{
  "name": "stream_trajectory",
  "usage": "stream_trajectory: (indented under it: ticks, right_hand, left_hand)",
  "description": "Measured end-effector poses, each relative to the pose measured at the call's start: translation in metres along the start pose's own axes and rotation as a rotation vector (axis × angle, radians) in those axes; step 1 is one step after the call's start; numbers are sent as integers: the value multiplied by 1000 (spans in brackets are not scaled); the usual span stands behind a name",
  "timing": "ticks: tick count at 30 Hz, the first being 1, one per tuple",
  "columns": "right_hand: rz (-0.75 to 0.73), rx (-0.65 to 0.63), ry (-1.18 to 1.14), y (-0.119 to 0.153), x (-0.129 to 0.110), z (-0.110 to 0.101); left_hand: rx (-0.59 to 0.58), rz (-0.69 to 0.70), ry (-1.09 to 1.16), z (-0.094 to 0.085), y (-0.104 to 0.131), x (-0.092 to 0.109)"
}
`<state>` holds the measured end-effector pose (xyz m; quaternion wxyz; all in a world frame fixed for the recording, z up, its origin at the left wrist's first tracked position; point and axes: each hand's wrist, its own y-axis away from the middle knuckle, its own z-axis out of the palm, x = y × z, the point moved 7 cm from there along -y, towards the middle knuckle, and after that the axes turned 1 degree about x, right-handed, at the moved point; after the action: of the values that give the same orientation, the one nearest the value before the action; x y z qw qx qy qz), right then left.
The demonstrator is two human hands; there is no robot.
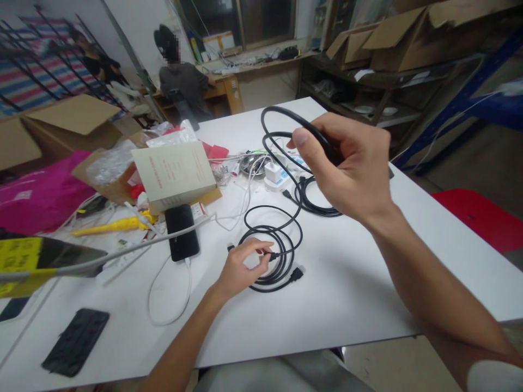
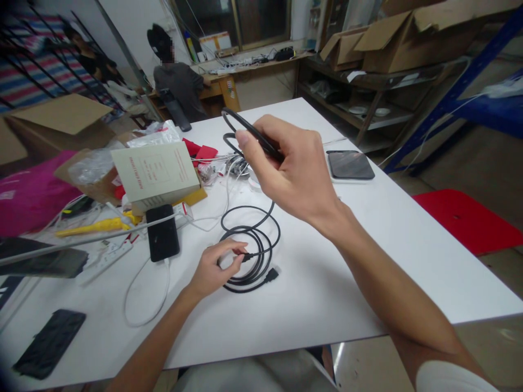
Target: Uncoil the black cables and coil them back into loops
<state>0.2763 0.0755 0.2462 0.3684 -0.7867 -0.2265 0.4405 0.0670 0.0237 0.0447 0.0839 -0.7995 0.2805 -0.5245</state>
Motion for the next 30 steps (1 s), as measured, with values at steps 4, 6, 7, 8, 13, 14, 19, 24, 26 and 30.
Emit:
stream_trajectory:
  ticks: [4, 6, 7, 8, 13, 14, 19, 24, 26, 30]
  right_hand:
    - [27, -46, 10, -3, 12, 1]
    - [31, -63, 4, -4, 16, 2]
    - [34, -73, 0, -4, 17, 2]
    - [36, -82, -4, -5, 18, 2]
    - [78, -100, -34, -6, 19, -1]
    - [91, -93, -41, -6, 20, -2]
    - [80, -18, -44, -10, 21, -14]
    - [0, 135, -67, -18, 29, -31]
    - [-26, 197, -75, -20, 31, -37]
    - [-3, 209, -96, -22, 33, -43]
  left_hand:
    - [196, -223, 157, -22, 0, -17]
    - [296, -308, 265, -32, 0, -27]
    - [341, -344, 324, -35, 0, -32]
    - [384, -375, 390, -38, 0, -36]
    - [520, -450, 685, -44, -2, -51]
    - [527, -458, 724, -44, -2, -53]
    - [543, -501, 837, -43, -3, -56]
    - [476, -535, 927, -41, -5, -53]
    - [442, -561, 967, -39, -5, -53]
    - [421, -593, 1016, -38, -4, -56]
